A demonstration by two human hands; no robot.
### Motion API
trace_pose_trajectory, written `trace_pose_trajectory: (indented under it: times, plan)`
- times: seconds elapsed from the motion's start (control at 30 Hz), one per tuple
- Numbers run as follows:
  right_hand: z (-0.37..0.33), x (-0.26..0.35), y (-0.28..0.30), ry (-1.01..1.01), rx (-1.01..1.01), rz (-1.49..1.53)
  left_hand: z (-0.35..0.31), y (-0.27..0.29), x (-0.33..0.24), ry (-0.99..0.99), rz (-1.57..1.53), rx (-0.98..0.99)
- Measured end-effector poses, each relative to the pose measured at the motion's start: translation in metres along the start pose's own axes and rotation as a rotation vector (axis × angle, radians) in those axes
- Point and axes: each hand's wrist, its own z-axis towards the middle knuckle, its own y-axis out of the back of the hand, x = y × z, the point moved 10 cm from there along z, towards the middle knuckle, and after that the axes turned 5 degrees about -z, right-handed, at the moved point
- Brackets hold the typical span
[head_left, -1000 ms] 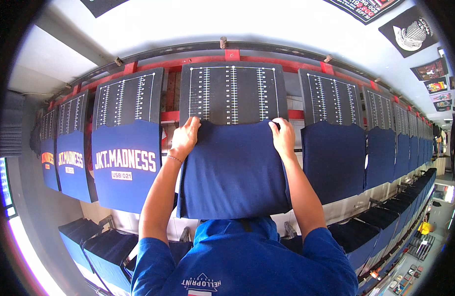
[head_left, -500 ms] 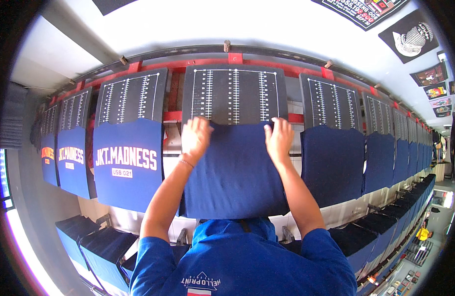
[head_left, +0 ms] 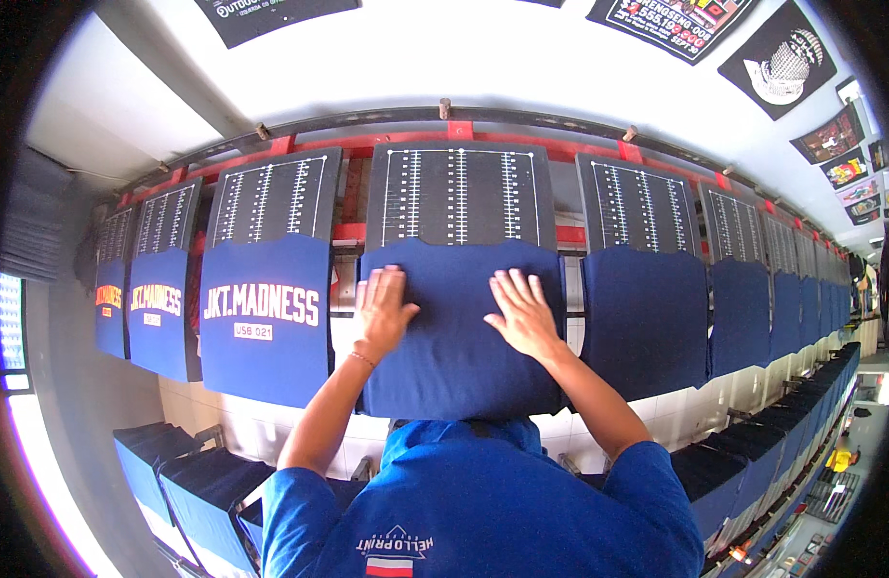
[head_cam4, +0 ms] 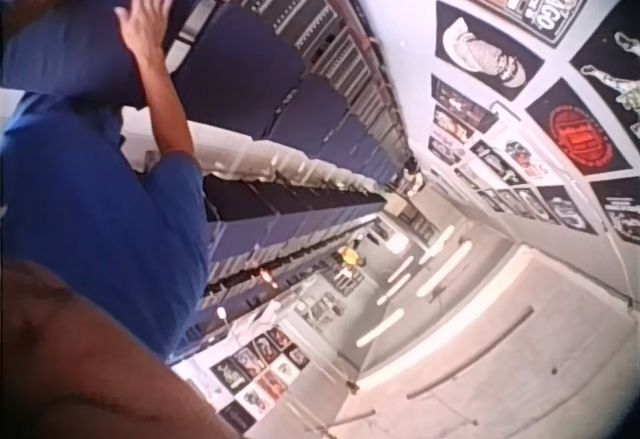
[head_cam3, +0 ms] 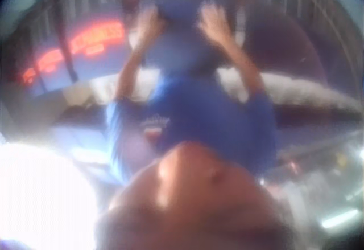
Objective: The person aligns blue shirts onto screen-printing boards, smooths the fabric by hand, and uses a heat gun to dry ink on several items in a workshop row.
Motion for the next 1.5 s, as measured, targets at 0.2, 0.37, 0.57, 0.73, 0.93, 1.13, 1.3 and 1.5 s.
trace_pose_trajectory:
  times: [0.2, 0.37, 0.57, 0.73, 0.93, 1.13, 1.3, 1.5]
  plan:
    - [-0.015, -0.112, -0.008, -0.724, -0.101, -0.228, -0.079, -0.005, 0.053, 0.337, -0.076, -0.184]
    - [0.098, 0.075, -0.050, -0.234, -0.153, -0.003, -0.097, 0.001, 0.007, 0.229, -0.157, -0.111]
    - [0.117, 0.107, -0.012, -0.046, 0.020, 0.006, -0.185, 0.117, 0.212, 0.576, 0.021, -0.414]
    - [-0.019, -0.112, 0.022, -1.139, 0.154, -0.057, -0.320, 0.171, 0.423, 0.675, -0.074, -0.659]
    - [0.050, 0.078, -0.002, -0.768, -0.218, 0.171, -0.355, 0.117, 0.562, 0.695, -1.158, -0.382]
    - [0.128, 0.577, -0.112, 0.038, 0.837, 1.080, -0.423, 0.175, 0.477, 0.747, -0.978, 0.251]
    - [0.173, 0.716, -0.101, 0.107, 0.711, 1.169, -0.396, 0.219, 0.397, 0.220, -1.189, 0.320]
    - [0.263, 0.556, -0.041, -0.847, 0.168, 1.569, -0.320, 0.164, 0.383, 0.369, -0.894, -0.004]
